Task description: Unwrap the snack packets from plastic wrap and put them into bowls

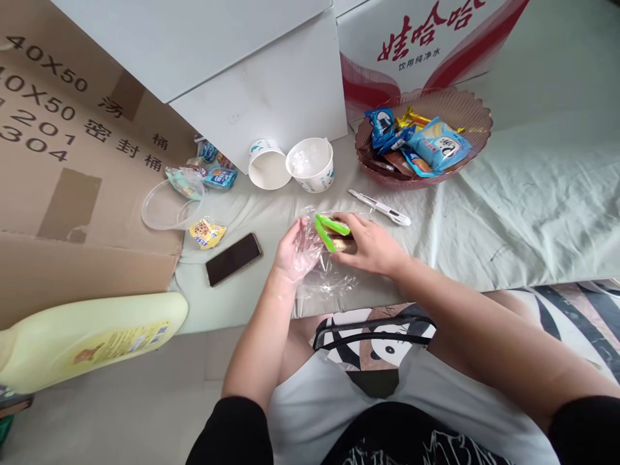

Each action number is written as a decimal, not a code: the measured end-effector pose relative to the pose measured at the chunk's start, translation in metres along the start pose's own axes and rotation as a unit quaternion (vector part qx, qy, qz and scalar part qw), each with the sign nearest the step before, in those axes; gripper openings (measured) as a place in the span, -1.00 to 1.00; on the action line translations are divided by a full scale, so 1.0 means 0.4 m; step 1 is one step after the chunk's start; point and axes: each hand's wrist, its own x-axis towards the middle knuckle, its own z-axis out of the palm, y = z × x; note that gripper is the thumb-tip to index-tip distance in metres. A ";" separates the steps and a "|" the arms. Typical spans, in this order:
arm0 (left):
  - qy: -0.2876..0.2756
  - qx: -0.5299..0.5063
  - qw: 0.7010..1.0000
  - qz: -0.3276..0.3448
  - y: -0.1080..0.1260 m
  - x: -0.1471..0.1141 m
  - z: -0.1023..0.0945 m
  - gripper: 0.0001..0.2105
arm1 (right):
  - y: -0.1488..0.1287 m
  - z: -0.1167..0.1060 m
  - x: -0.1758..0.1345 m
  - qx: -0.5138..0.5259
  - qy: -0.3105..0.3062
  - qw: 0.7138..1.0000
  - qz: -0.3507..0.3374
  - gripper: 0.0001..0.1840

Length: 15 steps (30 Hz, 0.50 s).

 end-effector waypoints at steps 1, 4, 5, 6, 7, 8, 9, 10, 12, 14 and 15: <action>-0.004 0.012 1.000 0.008 0.001 -0.001 0.008 -0.72 | 0.003 -0.003 0.003 0.019 0.005 1.000 0.005 -0.26; -0.010 0.010 1.000 -0.019 0.014 -0.002 0.015 -0.72 | 0.010 -0.011 0.011 0.059 0.021 0.998 0.023 -0.38; -0.008 -0.010 0.999 -0.035 0.019 -0.001 0.012 -0.74 | 0.013 -0.013 0.014 0.064 0.027 0.997 0.036 -0.45; -0.002 -0.035 0.998 -0.047 0.024 0.000 0.008 -0.77 | 0.016 -0.016 0.016 0.067 0.035 0.996 0.054 -0.53; 0.007 -0.059 0.997 -0.053 0.028 0.003 0.002 -0.78 | 0.018 -0.018 0.018 0.071 0.049 0.994 0.074 -0.57; 0.018 -0.078 0.995 -0.056 0.031 0.007 -0.005 -0.78 | 0.020 -0.020 0.021 0.075 0.071 0.990 0.092 -0.58; 0.029 -0.091 0.994 -0.059 0.032 0.011 -0.011 -0.78 | 0.021 -0.023 0.023 0.079 0.105 0.986 0.102 -0.56; 0.036 -0.097 0.993 -0.065 0.034 0.015 -0.016 -0.78 | 0.021 -0.026 0.025 0.082 0.149 0.980 0.101 -0.54; 0.042 -0.099 0.991 -0.082 0.035 0.022 -0.023 -0.77 | 0.020 -0.037 0.032 0.088 0.244 0.962 0.083 -0.51; 0.039 -0.099 0.990 -0.097 0.035 0.027 -0.024 -0.77 | 0.025 -0.054 0.045 0.108 0.314 0.940 0.082 -0.46; 0.038 -0.101 0.989 -0.099 0.036 0.028 -0.023 -0.78 | 0.034 -0.067 0.054 0.122 0.335 0.930 0.090 -0.42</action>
